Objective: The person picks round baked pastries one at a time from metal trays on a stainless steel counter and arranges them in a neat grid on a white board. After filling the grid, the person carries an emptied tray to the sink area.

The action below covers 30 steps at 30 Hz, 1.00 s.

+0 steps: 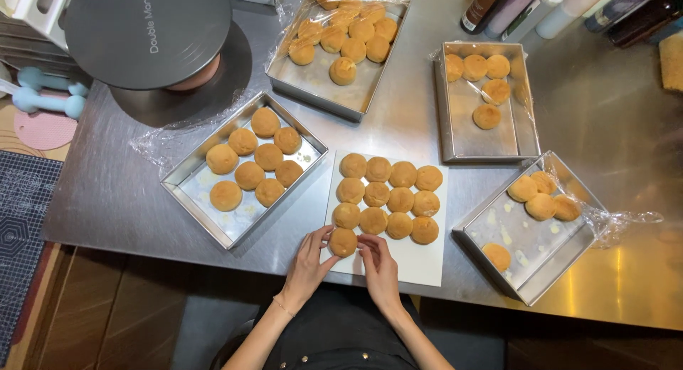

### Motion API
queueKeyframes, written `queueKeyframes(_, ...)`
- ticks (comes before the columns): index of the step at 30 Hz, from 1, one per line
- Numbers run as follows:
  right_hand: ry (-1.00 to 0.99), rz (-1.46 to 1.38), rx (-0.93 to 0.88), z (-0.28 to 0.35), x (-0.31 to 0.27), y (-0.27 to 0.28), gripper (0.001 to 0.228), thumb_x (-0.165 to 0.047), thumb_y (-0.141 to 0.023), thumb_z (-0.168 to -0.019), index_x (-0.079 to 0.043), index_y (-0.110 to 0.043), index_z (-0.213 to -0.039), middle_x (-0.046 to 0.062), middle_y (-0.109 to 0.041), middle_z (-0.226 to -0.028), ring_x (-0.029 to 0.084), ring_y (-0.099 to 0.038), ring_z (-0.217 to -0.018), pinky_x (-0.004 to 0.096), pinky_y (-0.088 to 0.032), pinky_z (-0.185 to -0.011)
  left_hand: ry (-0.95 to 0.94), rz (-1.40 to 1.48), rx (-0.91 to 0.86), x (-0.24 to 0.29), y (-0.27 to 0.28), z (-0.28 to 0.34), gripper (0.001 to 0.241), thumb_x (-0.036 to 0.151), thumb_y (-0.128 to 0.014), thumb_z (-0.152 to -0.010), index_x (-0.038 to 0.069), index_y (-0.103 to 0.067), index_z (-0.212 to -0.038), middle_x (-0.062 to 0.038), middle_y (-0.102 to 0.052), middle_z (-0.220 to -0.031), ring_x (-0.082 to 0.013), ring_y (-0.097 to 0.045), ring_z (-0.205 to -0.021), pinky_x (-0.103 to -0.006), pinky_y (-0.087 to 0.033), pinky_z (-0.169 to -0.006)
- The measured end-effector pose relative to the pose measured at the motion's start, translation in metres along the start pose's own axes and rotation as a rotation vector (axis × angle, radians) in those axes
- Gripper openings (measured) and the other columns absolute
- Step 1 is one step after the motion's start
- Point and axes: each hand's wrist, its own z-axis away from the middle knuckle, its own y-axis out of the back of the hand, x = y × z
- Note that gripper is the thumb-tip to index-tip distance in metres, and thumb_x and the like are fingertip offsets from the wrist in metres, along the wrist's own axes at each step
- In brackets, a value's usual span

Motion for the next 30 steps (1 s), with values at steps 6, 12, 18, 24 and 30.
queueKeyframes(6,-0.064,0.164,0.064,-0.019,-0.016,0.026,0.028,-0.016,-0.053,-0.101,-0.003,-0.064,-0.124,0.010,-0.076,-0.116,0.019,-0.074,-0.107,0.032,-0.060,-0.090,-0.438,-0.297,-0.010,0.017,0.012,-0.013,0.063,0.028,-0.079,-0.085,-0.001,-0.053,-0.134,-0.017,-0.059,-0.139,-0.0337,-0.058,-0.126,-0.0457,-0.049,-0.103)
queueKeyframes(12,0.072,0.195,0.207,-0.093,-0.074,0.059,0.028,-0.019,-0.052,-0.103,-0.004,-0.063,-0.124,0.010,-0.077,-0.116,0.019,-0.074,-0.104,0.032,-0.059,-0.088,-0.492,-0.192,-0.043,0.014,0.017,-0.042,0.045,0.021,-0.075,-0.089,-0.001,-0.062,-0.126,-0.014,-0.067,-0.130,-0.0317,-0.065,-0.120,-0.0448,-0.051,-0.105)
queueKeyframes(18,0.343,0.467,0.195,-0.228,-0.130,0.070,0.026,-0.015,-0.059,-0.101,-0.002,-0.063,-0.122,0.016,-0.070,-0.120,0.028,-0.069,-0.106,0.037,-0.057,-0.087,-0.445,-0.158,0.141,0.032,0.029,-0.114,0.039,0.012,-0.074,-0.089,-0.001,-0.063,-0.124,-0.012,-0.069,-0.126,-0.0314,-0.066,-0.113,-0.0448,-0.052,-0.102)
queueKeyframes(24,0.628,1.015,-0.049,-0.377,-0.151,0.043,0.047,-0.015,-0.077,-0.081,-0.007,-0.062,-0.125,0.017,-0.062,-0.119,0.037,-0.055,-0.115,0.047,-0.047,-0.097,-0.302,-0.084,0.320,0.030,0.029,-0.157,0.037,0.002,-0.072,-0.086,0.000,-0.063,-0.123,-0.013,-0.069,-0.124,-0.0312,-0.068,-0.111,-0.0425,-0.054,-0.098)
queueKeyframes(30,0.576,1.397,-0.363,-0.509,-0.121,0.008,0.070,-0.022,-0.085,-0.073,-0.010,-0.054,-0.135,0.018,-0.058,-0.126,0.038,-0.051,-0.124,0.047,-0.045,-0.101,-0.226,-0.046,0.387,-0.008,0.017,-0.146,0.037,-0.003,-0.071,-0.082,0.000,-0.065,-0.119,-0.014,-0.071,-0.120,-0.0313,-0.072,-0.107,-0.0408,-0.058,-0.092)
